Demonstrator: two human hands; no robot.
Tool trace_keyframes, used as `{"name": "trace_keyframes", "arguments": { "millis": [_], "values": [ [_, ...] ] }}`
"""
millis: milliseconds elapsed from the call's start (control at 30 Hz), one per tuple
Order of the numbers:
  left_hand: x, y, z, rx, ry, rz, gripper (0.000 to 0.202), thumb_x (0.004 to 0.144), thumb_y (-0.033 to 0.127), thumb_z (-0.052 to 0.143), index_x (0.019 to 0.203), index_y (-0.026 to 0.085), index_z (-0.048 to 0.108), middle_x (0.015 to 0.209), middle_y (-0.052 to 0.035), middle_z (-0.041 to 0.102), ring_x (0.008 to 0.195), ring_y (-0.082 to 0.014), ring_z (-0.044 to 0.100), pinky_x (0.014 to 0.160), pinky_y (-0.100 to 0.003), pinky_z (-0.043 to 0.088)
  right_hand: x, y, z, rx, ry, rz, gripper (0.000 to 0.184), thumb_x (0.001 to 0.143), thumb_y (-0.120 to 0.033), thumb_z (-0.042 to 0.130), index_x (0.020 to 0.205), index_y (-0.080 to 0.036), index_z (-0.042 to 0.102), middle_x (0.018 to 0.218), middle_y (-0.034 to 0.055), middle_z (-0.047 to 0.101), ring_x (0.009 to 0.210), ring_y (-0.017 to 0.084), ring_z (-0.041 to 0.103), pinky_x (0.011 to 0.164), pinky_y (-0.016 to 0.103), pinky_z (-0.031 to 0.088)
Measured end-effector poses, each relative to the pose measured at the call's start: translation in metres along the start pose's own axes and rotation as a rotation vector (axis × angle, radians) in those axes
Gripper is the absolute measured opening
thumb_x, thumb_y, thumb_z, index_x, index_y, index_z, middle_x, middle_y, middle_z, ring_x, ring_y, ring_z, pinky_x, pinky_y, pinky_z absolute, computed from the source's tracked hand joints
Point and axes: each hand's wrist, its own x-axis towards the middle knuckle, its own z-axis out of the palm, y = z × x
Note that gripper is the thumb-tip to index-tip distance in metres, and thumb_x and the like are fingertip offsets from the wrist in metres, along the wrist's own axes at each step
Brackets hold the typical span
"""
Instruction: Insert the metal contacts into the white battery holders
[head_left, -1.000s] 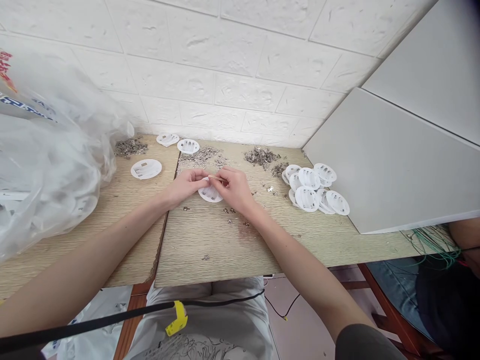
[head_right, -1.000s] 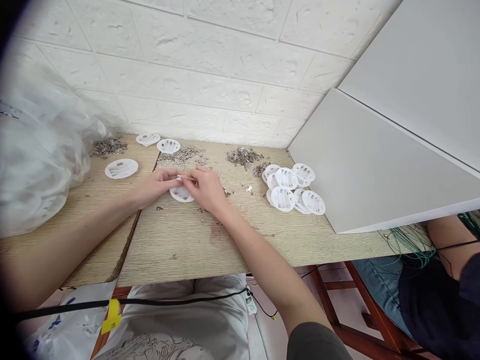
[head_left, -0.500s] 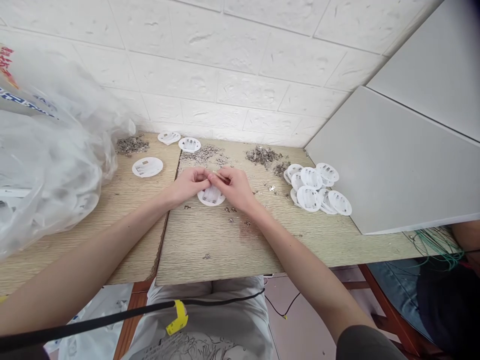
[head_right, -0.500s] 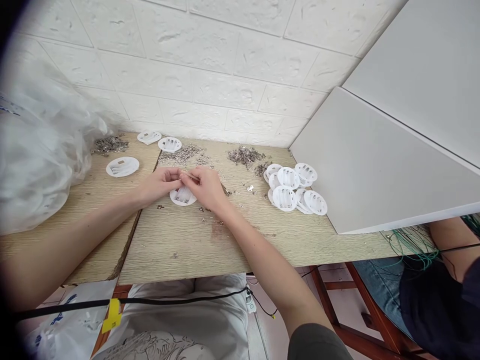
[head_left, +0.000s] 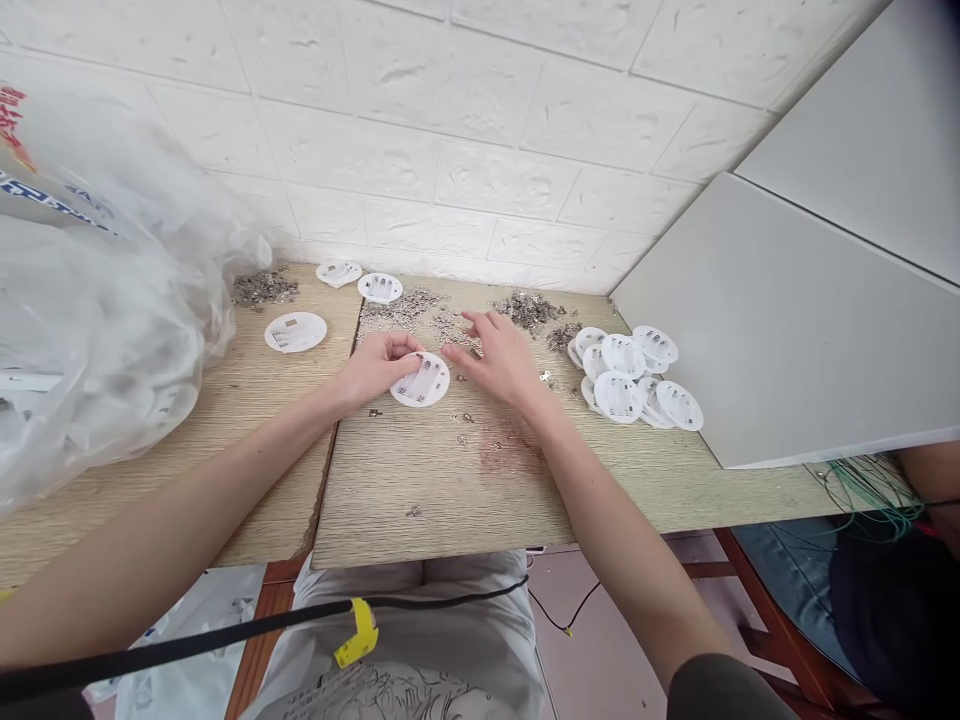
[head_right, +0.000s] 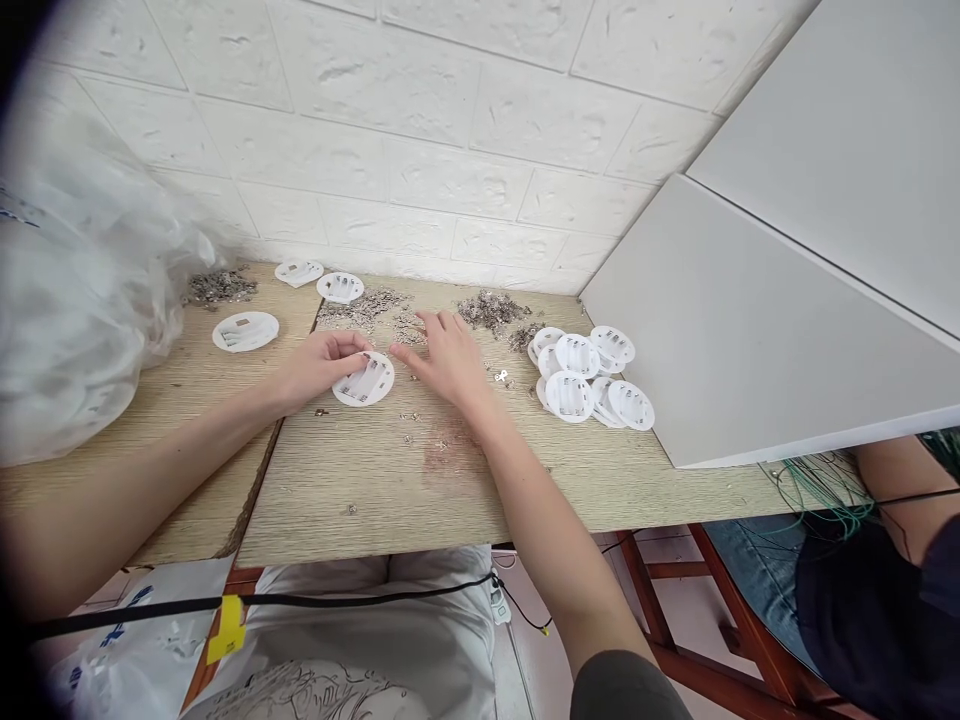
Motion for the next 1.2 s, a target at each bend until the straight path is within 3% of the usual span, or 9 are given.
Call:
{"name": "trace_keyframes", "arguments": {
  "millis": [167, 367, 567, 700, 833, 1000, 1200],
  "values": [
    [0.001, -0.001, 0.0, -0.024, -0.009, -0.005, 0.016, 0.065, 0.029, 0.068, 0.075, 0.018, 0.061, 0.065, 0.0012, 0.063, 0.054, -0.0114, 0.053, 0.051, -0.025, 0.037, -0.001, 0.005, 0.017, -0.132, -0.08, -0.036, 0.054, 0.093, -0.052, 0.048, 0.129, -0.012, 0.055, 0.111, 0.0167, 0.053, 0.109, 0.031, 0.047, 0.092, 0.043, 0.041],
    [0.0, 0.0, 0.0, -0.01, -0.023, -0.007, 0.016, 0.066, 0.029, 0.069, 0.076, 0.018, 0.061, 0.062, 0.002, 0.062, 0.053, -0.0111, 0.052, 0.051, -0.025, 0.037, 0.0, 0.008, 0.025, -0.149, -0.048, -0.089, 0.041, 0.094, -0.04, 0.051, 0.124, -0.012, 0.057, 0.109, 0.0157, 0.053, 0.108, 0.03, 0.046, 0.094, 0.042, 0.04],
    [0.001, -0.001, -0.001, -0.022, -0.034, -0.005, 0.016, 0.067, 0.027, 0.068, 0.077, 0.017, 0.061, 0.063, 0.0021, 0.062, 0.052, -0.0096, 0.053, 0.049, -0.022, 0.038, 0.0, 0.007, 0.019, -0.124, -0.034, -0.086, 0.034, 0.092, -0.033, 0.054, 0.12, -0.013, 0.058, 0.11, 0.0139, 0.056, 0.107, 0.028, 0.049, 0.092, 0.039, 0.041],
    [0.0, 0.001, 0.0, -0.004, -0.029, -0.014, 0.014, 0.067, 0.023, 0.066, 0.078, 0.016, 0.06, 0.06, 0.0031, 0.061, 0.05, -0.0082, 0.051, 0.047, -0.02, 0.037, 0.001, 0.004, 0.006, -0.16, -0.004, -0.063, 0.02, 0.09, -0.034, 0.057, 0.098, -0.017, 0.063, 0.102, 0.0113, 0.059, 0.099, 0.026, 0.052, 0.083, 0.036, 0.041],
    [-0.001, 0.004, 0.001, 0.009, -0.024, -0.025, 0.01, 0.068, 0.02, 0.064, 0.077, 0.015, 0.06, 0.058, 0.0037, 0.059, 0.048, -0.0075, 0.05, 0.046, -0.019, 0.036, 0.002, 0.003, -0.009, -0.157, -0.157, 0.036, 0.025, 0.085, -0.041, 0.063, 0.076, -0.018, 0.061, 0.084, 0.0063, 0.062, 0.08, 0.02, 0.055, 0.068, 0.03, 0.037],
    [-0.001, 0.005, 0.002, 0.028, -0.026, -0.022, 0.01, 0.069, 0.021, 0.064, 0.076, 0.015, 0.059, 0.058, 0.0034, 0.059, 0.048, -0.0072, 0.05, 0.045, -0.019, 0.037, 0.003, 0.006, -0.014, -0.16, -0.244, 0.038, 0.014, 0.086, -0.029, 0.063, 0.078, -0.017, 0.063, 0.084, 0.0054, 0.064, 0.079, 0.018, 0.056, 0.067, 0.029, 0.035],
    [-0.001, 0.003, 0.002, 0.07, -0.03, 0.005, 0.009, 0.072, 0.021, 0.061, 0.078, 0.015, 0.058, 0.059, 0.0035, 0.059, 0.048, -0.007, 0.05, 0.045, -0.018, 0.037, 0.003, 0.007, -0.008, -0.141, -0.209, 0.011, 0.017, 0.092, -0.028, 0.055, 0.081, -0.017, 0.061, 0.089, 0.0064, 0.065, 0.081, 0.019, 0.057, 0.067, 0.029, 0.035]
  ]
}}
